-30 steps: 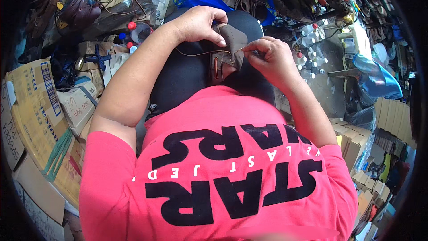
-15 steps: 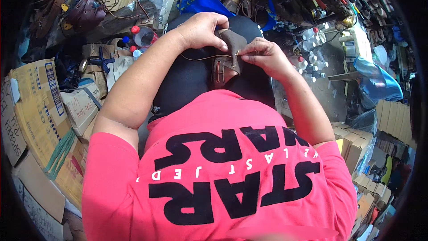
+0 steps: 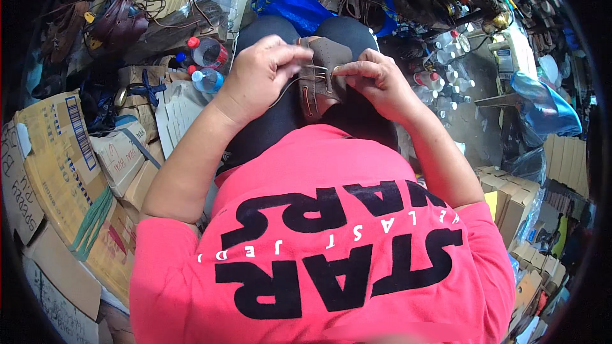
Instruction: Manually stitching leather shoe components together with a needle and thread.
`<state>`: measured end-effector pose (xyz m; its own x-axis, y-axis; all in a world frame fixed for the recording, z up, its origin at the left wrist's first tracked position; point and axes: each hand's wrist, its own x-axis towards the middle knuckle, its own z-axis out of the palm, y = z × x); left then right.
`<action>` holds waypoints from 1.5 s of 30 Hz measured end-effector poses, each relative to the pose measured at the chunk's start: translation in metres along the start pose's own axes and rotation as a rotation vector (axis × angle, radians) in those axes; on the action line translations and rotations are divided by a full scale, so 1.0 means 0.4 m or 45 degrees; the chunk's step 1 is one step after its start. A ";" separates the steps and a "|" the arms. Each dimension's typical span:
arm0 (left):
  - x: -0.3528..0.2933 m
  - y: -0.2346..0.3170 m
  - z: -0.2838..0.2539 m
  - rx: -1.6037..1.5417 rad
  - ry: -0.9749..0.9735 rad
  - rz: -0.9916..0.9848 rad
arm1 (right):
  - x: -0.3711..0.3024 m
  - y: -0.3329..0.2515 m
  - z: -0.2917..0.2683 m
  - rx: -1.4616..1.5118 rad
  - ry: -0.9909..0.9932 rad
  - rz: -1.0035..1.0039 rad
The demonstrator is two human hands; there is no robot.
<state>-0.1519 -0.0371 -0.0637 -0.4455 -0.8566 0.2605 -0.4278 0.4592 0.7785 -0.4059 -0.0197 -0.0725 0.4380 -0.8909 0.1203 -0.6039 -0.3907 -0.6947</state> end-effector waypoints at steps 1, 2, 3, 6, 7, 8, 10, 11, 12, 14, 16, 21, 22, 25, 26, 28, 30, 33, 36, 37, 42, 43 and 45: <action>0.000 -0.004 -0.001 0.001 0.003 0.000 | 0.006 0.013 -0.002 0.131 -0.048 0.023; -0.002 -0.013 0.000 0.051 -0.031 0.030 | 0.011 0.022 -0.006 0.130 -0.050 0.021; -0.004 -0.019 0.000 0.101 -0.065 0.060 | 0.015 0.032 -0.011 0.101 -0.100 -0.005; -0.006 -0.017 0.004 0.091 -0.052 0.021 | 0.023 0.037 -0.010 0.106 -0.152 -0.004; -0.008 -0.016 0.004 0.060 -0.044 0.016 | 0.024 0.037 -0.008 0.140 -0.152 0.025; -0.007 -0.018 0.005 0.062 -0.043 0.017 | 0.025 0.038 -0.007 0.139 -0.152 0.023; -0.007 -0.021 0.006 0.117 -0.035 0.033 | 0.027 0.042 -0.003 0.172 -0.112 0.033; -0.006 -0.021 0.006 0.117 -0.035 0.033 | 0.028 0.042 -0.004 0.172 -0.112 0.034; -0.004 -0.020 0.004 0.136 -0.027 0.064 | 0.029 0.041 -0.006 0.198 -0.149 0.056; -0.002 -0.018 0.004 0.153 -0.019 0.094 | 0.030 0.044 -0.007 0.223 -0.187 0.081; -0.001 -0.014 0.008 0.194 -0.021 0.180 | 0.028 0.052 -0.005 0.225 -0.151 0.068; -0.003 -0.021 0.009 0.201 -0.039 0.275 | 0.026 0.049 -0.011 0.282 -0.186 0.090; 0.000 -0.031 0.004 0.193 -0.068 0.266 | 0.024 0.053 -0.012 0.298 -0.193 0.103; -0.007 -0.054 -0.009 0.185 -0.152 0.138 | 0.028 0.057 -0.007 0.341 -0.213 0.127; -0.005 -0.055 -0.005 0.198 -0.132 0.163 | 0.028 0.056 -0.006 0.343 -0.214 0.130; -0.002 -0.056 -0.002 0.207 -0.115 0.187 | 0.028 0.052 -0.007 0.398 -0.212 0.165; 0.007 -0.051 -0.001 0.267 -0.105 0.253 | 0.028 0.053 -0.007 0.416 -0.229 0.166; 0.022 -0.056 0.005 0.248 -0.113 0.297 | 0.033 0.053 -0.004 0.450 -0.259 0.192; 0.030 -0.065 0.023 0.140 -0.145 0.267 | 0.036 0.067 0.007 0.407 -0.229 0.157; 0.026 -0.061 0.028 0.140 -0.146 0.268 | 0.035 0.070 0.012 0.347 -0.189 0.093; -0.014 -0.036 0.062 0.161 -0.033 0.015 | 0.023 0.043 0.034 0.159 -0.040 0.019; -0.011 -0.036 0.067 0.178 0.000 0.025 | 0.023 0.038 0.038 0.210 -0.014 0.109; -0.007 -0.031 0.074 0.184 -0.016 -0.017 | 0.028 0.030 0.045 0.137 0.041 0.082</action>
<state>-0.1688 -0.0335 -0.0910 -0.4486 -0.8601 0.2428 -0.5422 0.4779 0.6911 -0.3964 -0.0302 -0.0923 0.3781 -0.9209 0.0946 -0.5543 -0.3071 -0.7736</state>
